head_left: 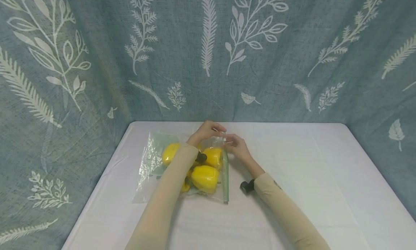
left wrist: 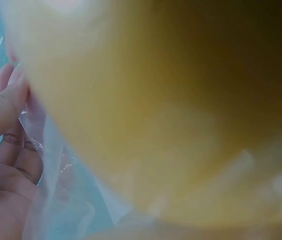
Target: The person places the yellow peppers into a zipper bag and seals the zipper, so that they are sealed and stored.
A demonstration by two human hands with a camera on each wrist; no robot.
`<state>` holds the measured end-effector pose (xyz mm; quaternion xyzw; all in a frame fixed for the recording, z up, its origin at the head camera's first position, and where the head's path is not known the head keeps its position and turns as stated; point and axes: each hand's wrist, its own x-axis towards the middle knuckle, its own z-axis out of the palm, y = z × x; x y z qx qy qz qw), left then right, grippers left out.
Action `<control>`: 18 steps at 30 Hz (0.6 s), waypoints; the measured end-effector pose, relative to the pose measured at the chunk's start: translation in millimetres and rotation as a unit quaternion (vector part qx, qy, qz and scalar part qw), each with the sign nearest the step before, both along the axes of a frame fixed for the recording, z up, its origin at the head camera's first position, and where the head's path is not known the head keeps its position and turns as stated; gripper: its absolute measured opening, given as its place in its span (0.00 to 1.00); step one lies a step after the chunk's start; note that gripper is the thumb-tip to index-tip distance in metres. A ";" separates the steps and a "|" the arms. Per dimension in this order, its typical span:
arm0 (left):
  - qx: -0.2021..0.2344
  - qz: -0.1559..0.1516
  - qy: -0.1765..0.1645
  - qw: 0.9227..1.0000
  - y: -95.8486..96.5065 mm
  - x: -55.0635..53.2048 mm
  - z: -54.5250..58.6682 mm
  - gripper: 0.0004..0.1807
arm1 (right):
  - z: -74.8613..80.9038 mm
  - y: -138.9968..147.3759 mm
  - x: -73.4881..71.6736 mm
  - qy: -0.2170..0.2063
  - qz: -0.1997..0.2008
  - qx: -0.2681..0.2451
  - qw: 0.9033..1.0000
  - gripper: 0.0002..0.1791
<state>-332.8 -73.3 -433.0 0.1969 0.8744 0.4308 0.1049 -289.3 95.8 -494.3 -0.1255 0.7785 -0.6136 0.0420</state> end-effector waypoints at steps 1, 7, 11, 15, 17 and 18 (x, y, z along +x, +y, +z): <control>0.000 -0.001 0.002 1.000 -0.1 -0.3 -0.3 0.13 | 2.8 0.6 2.3 -0.004 0.006 -0.003 1.000 0.22; 0.009 -0.004 0.006 1.000 -0.9 -1.7 -1.9 0.12 | 24.5 1.7 21.1 -0.007 0.021 -0.003 1.000 0.23; 0.017 -0.004 0.007 1.000 -1.0 -1.1 -2.8 0.12 | 23.9 1.7 24.0 -0.004 0.020 -0.008 1.000 0.22; 0.018 -0.003 0.014 1.000 -0.7 0.2 -3.5 0.11 | 9.6 2.5 17.3 -0.012 0.015 -0.011 1.000 0.22; 0.017 -0.004 0.018 1.000 -0.7 0.7 -3.7 0.11 | 2.6 2.2 13.7 -0.023 0.009 -0.009 1.000 0.22; 0.019 -0.005 0.020 1.000 -0.9 0.8 -3.9 0.11 | 0.4 1.9 12.8 -0.029 0.008 -0.008 1.000 0.23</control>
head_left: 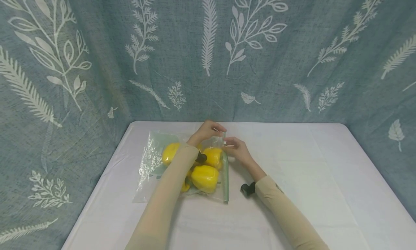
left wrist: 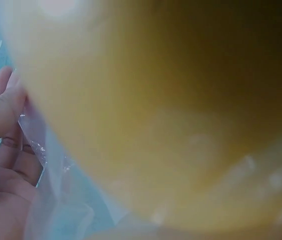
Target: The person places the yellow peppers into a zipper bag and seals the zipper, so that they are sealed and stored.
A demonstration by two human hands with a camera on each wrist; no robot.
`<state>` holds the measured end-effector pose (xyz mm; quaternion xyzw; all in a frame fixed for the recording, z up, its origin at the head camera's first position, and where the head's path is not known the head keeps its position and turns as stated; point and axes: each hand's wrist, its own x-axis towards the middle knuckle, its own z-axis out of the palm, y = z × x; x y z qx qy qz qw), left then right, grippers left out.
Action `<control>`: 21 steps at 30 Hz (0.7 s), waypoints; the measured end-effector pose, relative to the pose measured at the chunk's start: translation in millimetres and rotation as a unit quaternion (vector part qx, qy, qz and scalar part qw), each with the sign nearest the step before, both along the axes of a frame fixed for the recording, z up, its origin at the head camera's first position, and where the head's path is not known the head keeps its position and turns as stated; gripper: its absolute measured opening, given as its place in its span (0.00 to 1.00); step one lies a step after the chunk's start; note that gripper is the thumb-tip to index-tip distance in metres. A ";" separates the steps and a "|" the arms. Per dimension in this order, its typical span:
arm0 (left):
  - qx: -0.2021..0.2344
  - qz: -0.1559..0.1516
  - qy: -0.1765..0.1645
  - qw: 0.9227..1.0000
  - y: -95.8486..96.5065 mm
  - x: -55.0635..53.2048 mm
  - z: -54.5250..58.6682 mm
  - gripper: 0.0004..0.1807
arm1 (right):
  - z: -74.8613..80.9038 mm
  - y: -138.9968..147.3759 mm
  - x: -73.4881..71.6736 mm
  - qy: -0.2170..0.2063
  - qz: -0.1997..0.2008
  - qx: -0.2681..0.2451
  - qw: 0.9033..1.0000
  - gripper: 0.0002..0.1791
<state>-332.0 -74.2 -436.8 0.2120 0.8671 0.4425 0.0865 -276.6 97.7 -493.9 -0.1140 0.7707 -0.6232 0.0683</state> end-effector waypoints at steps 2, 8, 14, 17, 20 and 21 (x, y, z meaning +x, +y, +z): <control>0.000 -0.001 0.002 1.000 -0.3 0.4 -0.1 0.11 | -1.0 -1.0 -0.2 -0.014 -0.002 0.007 1.000 0.24; -0.006 0.007 -0.008 1.000 -0.2 1.0 0.7 0.12 | -0.6 -1.8 2.1 -0.038 0.013 0.020 0.999 0.28; -0.004 0.020 -0.019 1.000 1.7 2.2 2.7 0.12 | -2.0 -1.6 3.8 -0.029 0.025 -0.002 0.999 0.29; 0.002 0.024 -0.020 1.000 2.8 2.2 3.7 0.12 | -2.1 -2.5 4.9 -0.022 0.023 -0.008 0.999 0.28; -0.001 0.023 -0.012 1.000 4.2 2.6 5.4 0.12 | -3.1 -2.8 5.6 -0.013 0.023 -0.014 1.000 0.29; -0.003 0.023 -0.010 1.000 4.7 2.8 6.1 0.12 | -3.3 -3.0 5.5 -0.015 0.023 -0.016 0.999 0.29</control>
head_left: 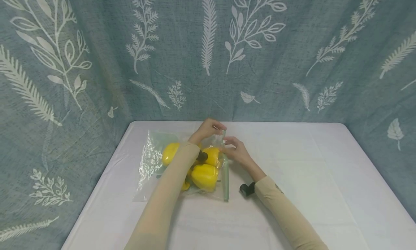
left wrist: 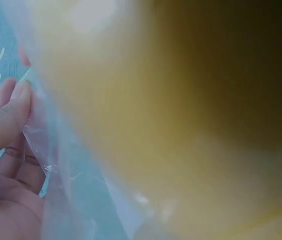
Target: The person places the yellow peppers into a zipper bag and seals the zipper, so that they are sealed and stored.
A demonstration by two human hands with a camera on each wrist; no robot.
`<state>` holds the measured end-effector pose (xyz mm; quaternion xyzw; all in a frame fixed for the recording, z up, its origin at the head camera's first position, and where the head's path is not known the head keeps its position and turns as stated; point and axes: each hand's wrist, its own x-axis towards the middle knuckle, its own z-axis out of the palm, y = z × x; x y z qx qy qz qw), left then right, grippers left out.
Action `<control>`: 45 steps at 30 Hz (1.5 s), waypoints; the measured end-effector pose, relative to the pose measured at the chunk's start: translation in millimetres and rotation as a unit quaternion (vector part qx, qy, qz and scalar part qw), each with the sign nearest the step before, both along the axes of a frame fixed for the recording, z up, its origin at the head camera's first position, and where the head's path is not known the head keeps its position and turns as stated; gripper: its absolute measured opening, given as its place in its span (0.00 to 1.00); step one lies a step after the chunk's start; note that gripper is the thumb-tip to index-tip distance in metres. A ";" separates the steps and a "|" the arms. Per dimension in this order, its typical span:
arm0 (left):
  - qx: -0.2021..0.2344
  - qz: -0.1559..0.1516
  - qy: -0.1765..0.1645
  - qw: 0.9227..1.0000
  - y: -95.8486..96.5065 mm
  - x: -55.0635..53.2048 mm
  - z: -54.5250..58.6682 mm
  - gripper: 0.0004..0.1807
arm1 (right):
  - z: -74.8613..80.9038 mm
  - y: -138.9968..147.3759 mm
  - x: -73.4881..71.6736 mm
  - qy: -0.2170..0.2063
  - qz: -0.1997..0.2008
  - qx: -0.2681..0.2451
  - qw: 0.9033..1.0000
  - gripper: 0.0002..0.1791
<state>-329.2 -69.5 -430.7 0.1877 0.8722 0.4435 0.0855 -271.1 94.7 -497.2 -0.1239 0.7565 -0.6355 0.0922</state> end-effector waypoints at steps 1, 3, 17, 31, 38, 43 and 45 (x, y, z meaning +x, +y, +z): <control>-0.004 0.000 0.005 1.000 0.3 0.3 0.8 0.12 | 3.6 -0.3 2.4 0.002 0.001 0.000 1.000 0.29; -0.007 0.000 0.009 1.000 0.9 0.6 1.8 0.12 | 11.3 -0.3 7.6 0.001 0.006 -0.001 1.000 0.29; -0.004 0.016 -0.011 1.000 1.6 -0.1 4.0 0.12 | 21.6 -1.2 19.4 0.007 0.010 -0.030 0.999 0.27; 0.000 0.018 -0.007 1.000 2.3 0.5 4.2 0.11 | -4.4 -3.6 3.6 0.002 -0.036 0.010 0.999 0.26; 0.001 0.019 -0.005 1.000 2.5 0.9 3.4 0.11 | -3.7 -7.1 5.6 0.013 -0.054 0.031 0.998 0.24; -0.009 0.020 0.001 1.000 2.8 0.6 4.0 0.11 | -2.9 -7.8 7.5 0.005 -0.057 0.027 0.998 0.23; -0.009 0.022 0.001 1.000 3.3 0.3 4.4 0.11 | -3.3 -7.7 7.9 0.008 -0.055 0.026 0.998 0.23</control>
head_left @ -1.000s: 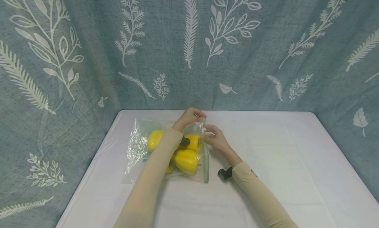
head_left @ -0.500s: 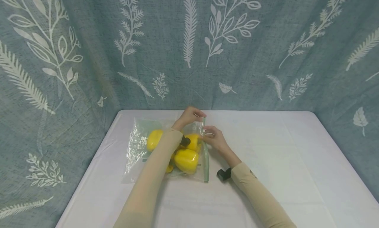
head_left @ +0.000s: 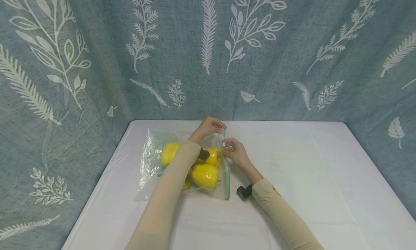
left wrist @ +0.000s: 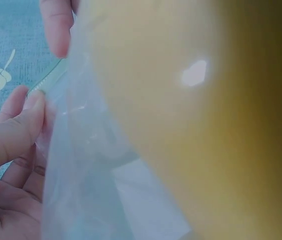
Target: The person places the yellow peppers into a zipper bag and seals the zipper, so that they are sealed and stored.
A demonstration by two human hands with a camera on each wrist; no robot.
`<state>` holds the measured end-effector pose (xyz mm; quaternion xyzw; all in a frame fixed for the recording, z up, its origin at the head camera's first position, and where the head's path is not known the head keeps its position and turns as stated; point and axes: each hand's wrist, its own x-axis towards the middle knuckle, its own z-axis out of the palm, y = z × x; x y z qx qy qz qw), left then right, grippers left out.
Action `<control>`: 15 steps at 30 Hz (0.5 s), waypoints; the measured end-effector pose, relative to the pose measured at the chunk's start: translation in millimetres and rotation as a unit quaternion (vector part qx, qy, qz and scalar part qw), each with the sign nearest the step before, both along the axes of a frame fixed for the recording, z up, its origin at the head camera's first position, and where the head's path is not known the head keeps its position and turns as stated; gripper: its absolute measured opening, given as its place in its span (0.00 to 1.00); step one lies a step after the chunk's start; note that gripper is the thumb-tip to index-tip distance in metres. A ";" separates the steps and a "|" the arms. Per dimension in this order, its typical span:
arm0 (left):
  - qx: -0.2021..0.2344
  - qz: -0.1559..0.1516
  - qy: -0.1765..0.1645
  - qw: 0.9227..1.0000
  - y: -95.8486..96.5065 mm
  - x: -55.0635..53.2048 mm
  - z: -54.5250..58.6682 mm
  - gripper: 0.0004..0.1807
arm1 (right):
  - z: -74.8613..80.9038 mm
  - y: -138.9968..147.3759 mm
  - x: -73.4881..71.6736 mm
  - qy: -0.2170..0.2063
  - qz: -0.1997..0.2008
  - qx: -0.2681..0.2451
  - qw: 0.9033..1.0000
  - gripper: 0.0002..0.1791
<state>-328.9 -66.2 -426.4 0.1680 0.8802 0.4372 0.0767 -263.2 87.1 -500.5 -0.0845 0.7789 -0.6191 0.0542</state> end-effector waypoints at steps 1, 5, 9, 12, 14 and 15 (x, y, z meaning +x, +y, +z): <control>-0.001 0.001 0.000 1.000 0.4 -0.2 0.2 0.11 | -0.8 0.3 -0.2 0.003 0.000 -0.001 1.000 0.23; 0.005 0.003 -0.006 1.000 1.8 -0.7 0.5 0.11 | -2.2 2.3 0.1 0.008 0.009 -0.004 1.000 0.23; 0.004 -0.001 0.001 1.000 2.3 -0.3 1.2 0.12 | -2.5 4.5 0.6 0.003 0.021 -0.002 1.000 0.24; 0.002 -0.006 0.005 1.000 2.2 -0.5 1.2 0.12 | -2.9 5.8 0.9 -0.001 0.023 -0.001 1.000 0.23; 0.004 -0.006 0.002 1.000 2.2 -0.8 0.9 0.12 | -3.3 6.5 1.3 -0.001 0.021 0.004 1.000 0.23; 0.004 -0.004 0.000 1.000 2.1 -0.9 0.9 0.12 | -3.3 6.7 1.6 -0.002 0.021 0.004 1.000 0.23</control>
